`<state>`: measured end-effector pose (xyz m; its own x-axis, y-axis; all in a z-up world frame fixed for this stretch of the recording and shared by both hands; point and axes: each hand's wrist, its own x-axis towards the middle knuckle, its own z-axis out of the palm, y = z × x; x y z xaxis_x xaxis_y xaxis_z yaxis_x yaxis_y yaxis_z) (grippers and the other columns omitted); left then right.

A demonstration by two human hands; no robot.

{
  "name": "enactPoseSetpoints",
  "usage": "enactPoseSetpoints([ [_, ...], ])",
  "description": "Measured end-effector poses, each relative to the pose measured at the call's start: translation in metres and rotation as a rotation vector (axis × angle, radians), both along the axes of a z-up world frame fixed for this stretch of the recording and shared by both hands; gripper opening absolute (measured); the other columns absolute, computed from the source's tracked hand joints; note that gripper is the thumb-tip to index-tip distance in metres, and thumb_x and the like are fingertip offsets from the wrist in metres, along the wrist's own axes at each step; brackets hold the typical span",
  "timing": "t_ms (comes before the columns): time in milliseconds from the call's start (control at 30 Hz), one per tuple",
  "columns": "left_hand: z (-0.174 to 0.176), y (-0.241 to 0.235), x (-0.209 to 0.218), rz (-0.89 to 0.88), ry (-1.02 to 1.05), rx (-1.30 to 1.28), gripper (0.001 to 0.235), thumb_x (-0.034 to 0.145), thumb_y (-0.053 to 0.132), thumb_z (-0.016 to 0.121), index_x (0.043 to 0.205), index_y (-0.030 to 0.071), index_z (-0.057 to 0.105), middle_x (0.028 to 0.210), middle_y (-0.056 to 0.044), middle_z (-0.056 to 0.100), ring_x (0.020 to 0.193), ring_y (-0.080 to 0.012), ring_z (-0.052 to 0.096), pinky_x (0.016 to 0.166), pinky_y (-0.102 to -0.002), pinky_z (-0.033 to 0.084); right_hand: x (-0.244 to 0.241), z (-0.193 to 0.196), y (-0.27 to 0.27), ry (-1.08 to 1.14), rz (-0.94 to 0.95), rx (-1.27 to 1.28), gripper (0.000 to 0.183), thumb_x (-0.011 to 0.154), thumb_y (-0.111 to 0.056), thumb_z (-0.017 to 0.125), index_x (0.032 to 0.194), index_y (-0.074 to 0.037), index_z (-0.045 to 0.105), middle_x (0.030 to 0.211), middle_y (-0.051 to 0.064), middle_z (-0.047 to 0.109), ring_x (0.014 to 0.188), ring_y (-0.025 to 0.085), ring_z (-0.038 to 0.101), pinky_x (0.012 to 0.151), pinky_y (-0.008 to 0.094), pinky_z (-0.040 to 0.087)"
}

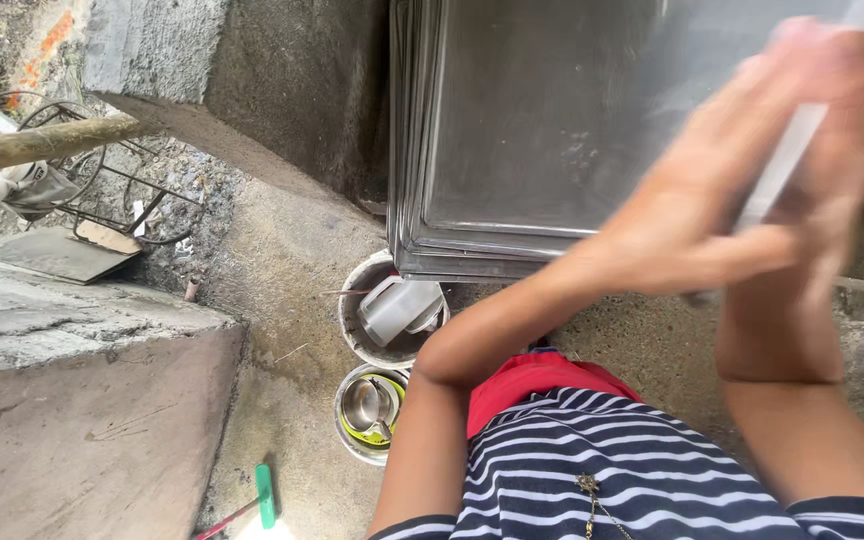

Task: The person scrubs multiple rectangular metal trays with a yellow sponge and soapy water, rinses them under running water, and stacks them. They also wash a cloth and rinse the sink area.

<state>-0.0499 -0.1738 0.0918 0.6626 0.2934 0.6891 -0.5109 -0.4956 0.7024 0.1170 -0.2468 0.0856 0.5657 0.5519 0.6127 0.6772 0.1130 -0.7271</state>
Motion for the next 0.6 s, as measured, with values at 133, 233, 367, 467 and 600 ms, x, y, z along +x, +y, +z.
enactPoseSetpoints([
  [133, -0.011, -0.001, 0.058, 0.149, 0.116, 0.266, 0.092, 0.087, 0.061, 0.076, 0.155, 0.015, 0.036, 0.161, -0.015, 0.038, 0.152, -0.0377, 0.038, 0.127, -0.052, 0.035, 0.073, -0.046, -0.029, 0.369, -0.147, -0.052, 0.028, 0.092, -0.018, 0.059, 0.118, -0.005, 0.061, 0.112, 0.013, 0.059, 0.103, 0.024, 0.059, 0.095, 0.036, 0.054],
  [233, -0.081, 0.075, 0.060, 0.180, 0.581, -0.207, 0.061, 0.086, 0.028, 0.067, 0.144, 0.015, 0.052, 0.142, -0.013, 0.061, 0.115, -0.0243, 0.070, 0.093, -0.035, 0.062, 0.121, -0.116, -0.029, 0.665, -0.223, -0.114, 0.025, 0.084, -0.019, 0.063, 0.107, -0.008, 0.064, 0.103, 0.010, 0.060, 0.094, 0.020, 0.059, 0.090, 0.033, 0.055],
  [367, -0.184, 0.197, -0.026, 0.962, 0.657, -0.082, 0.045, 0.089, 0.002, 0.061, 0.134, 0.002, 0.058, 0.143, -0.026, 0.048, 0.130, -0.0373, 0.049, 0.102, -0.045, 0.045, 0.133, -0.217, 0.000, 0.849, -0.036, -0.107, 0.024, 0.081, -0.019, 0.064, 0.097, -0.001, 0.063, 0.098, 0.013, 0.066, 0.091, 0.022, 0.066, 0.087, 0.033, 0.061],
  [467, -0.243, 0.231, -0.048, 1.067, 0.924, 0.048, 0.039, 0.089, -0.001, 0.061, 0.128, 0.003, 0.064, 0.133, -0.019, 0.057, 0.123, -0.0384, 0.053, 0.096, -0.046, 0.051, 0.109, -0.237, 0.010, 0.867, 0.028, -0.086, 0.034, 0.088, -0.010, 0.067, 0.122, -0.004, 0.069, 0.106, 0.012, 0.071, 0.098, 0.020, 0.069, 0.092, 0.029, 0.060],
  [600, -0.289, 0.252, -0.050, 1.146, 0.910, 0.087, 0.027, 0.094, 0.001, 0.062, 0.119, 0.006, 0.072, 0.121, -0.014, 0.066, 0.115, -0.0364, 0.064, 0.093, -0.043, 0.057, 0.098, -0.216, 0.029, 0.699, -0.060, -0.029, 0.043, 0.092, 0.001, 0.075, 0.134, 0.000, 0.063, 0.113, 0.011, 0.068, 0.098, 0.023, 0.067, 0.090, 0.040, 0.058],
])
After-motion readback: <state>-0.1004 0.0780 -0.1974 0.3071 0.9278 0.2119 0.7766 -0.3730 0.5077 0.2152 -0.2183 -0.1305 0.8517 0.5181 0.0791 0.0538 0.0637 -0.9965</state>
